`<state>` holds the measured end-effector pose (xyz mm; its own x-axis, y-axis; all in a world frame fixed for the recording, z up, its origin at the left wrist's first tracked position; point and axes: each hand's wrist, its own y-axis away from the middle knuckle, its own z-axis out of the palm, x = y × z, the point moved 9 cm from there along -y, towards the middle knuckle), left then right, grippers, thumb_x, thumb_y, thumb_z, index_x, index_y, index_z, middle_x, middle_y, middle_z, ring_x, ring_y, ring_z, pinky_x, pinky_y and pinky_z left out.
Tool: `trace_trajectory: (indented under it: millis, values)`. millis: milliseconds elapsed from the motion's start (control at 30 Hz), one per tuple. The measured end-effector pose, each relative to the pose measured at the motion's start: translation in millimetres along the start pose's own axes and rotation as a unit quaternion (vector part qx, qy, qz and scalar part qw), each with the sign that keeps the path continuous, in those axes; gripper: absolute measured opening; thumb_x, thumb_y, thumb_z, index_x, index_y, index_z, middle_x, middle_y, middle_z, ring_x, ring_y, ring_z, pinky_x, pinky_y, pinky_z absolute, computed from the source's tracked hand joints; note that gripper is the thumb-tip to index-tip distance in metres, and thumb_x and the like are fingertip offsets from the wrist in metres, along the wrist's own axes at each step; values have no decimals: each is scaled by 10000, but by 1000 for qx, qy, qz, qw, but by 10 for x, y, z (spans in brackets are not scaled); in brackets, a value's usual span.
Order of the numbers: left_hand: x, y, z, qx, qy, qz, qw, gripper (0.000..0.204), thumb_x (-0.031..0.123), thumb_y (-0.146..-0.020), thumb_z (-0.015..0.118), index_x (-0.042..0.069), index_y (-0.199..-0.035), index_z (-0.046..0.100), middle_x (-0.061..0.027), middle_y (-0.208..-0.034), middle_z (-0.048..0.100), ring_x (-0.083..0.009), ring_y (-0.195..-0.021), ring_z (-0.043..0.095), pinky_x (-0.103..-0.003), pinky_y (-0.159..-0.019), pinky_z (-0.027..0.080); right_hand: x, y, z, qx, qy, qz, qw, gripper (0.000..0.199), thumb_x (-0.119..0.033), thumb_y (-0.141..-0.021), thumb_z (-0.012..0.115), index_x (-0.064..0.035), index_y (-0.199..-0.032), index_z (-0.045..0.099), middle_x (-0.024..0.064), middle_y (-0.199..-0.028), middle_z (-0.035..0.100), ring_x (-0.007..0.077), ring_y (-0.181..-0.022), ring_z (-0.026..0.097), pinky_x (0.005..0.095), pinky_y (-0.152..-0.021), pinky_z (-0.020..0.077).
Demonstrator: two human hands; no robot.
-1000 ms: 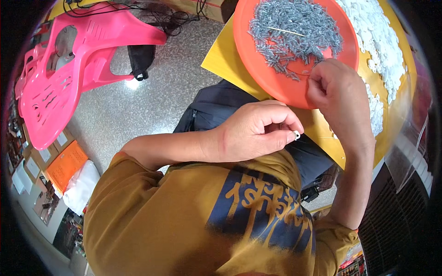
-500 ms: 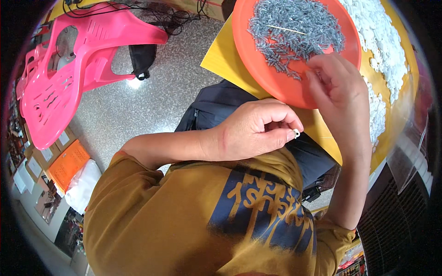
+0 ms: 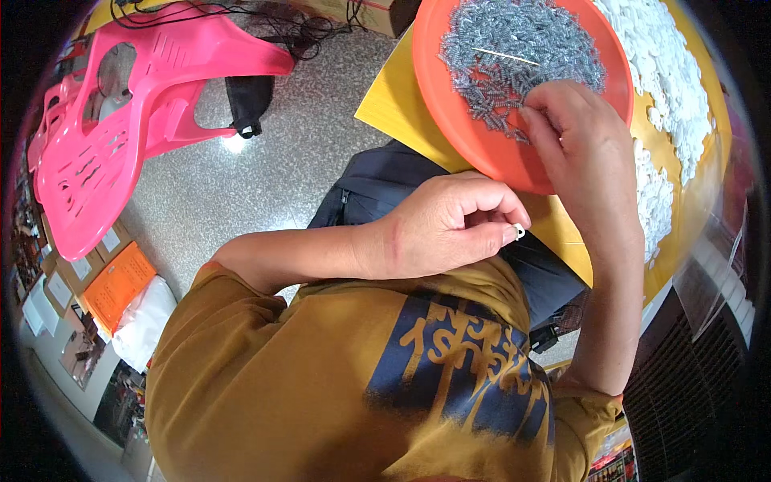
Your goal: Manually inserting small metal pins into plastic connector housings at a workbench.
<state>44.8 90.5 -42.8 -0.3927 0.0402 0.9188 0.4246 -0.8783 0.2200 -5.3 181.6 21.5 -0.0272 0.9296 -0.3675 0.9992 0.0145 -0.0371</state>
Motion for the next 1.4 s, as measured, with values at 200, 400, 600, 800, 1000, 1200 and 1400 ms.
trace_trajectory:
  millis: [200, 400, 600, 800, 1000, 1200, 1400]
  values:
    - [105, 40, -16, -5, -52, 35, 998, 110, 60, -779, 546, 10, -876, 557, 2, -740, 538, -41, -619, 463, -204, -565, 400, -31, 7, -18, 6, 5, -10, 1000, 70, -85, -708, 562, -22, -697, 535, 126, -689, 555, 301, -674, 542, 388, -625, 420]
    - [369, 108, -144, 9, -8, 32, 999, 203, -16, -784, 514, 11, -979, 565, -29, -854, 537, -63, -750, 483, -205, -663, 391, 200, 213, -65, 12, -171, 152, 973, 61, -48, -708, 579, -5, -727, 541, 58, -585, 505, 144, -510, 483, 257, -509, 401]
    - [840, -93, -392, 65, -193, 188, 961, 190, -8, -805, 488, -2, -979, 565, -31, -845, 525, -52, -732, 467, -190, -641, 377, 220, 316, -96, 25, -368, 195, 909, 52, -47, -756, 571, -3, -744, 545, -37, -621, 495, 18, -554, 430, 171, -496, 356]
    - [733, -206, -392, 63, -91, 120, 987, 169, 29, -819, 523, 1, -985, 541, 9, -816, 517, -19, -696, 455, -166, -597, 372, 190, 308, -195, 59, -392, 161, 904, 54, -27, -731, 593, -3, -743, 546, -29, -639, 506, 25, -552, 439, 169, -502, 366]
    - [725, -236, -392, 66, -86, 113, 988, 131, 47, -821, 540, 9, -945, 527, 24, -804, 520, -3, -687, 457, -144, -592, 369, 88, 254, -225, 41, -330, 127, 935, 48, 8, -740, 565, -7, -746, 520, -20, -681, 489, 37, -602, 411, 171, -547, 343]
    - [701, -250, -415, 70, -108, 92, 987, 94, 45, -821, 533, 12, -908, 521, 34, -783, 506, 1, -681, 446, -143, -592, 372, 40, 226, -281, 84, -285, 70, 952, 79, 19, -684, 607, -11, -733, 553, 16, -651, 520, 57, -536, 466, 182, -483, 376]
    - [671, -241, -468, 113, -95, 57, 987, 43, 41, -784, 550, 19, -812, 526, 29, -705, 505, -17, -619, 455, -167, -540, 382, 92, 252, -214, 61, -270, 84, 957, 89, -56, -724, 621, -7, -770, 562, 24, -668, 528, 84, -556, 485, 211, -500, 395]
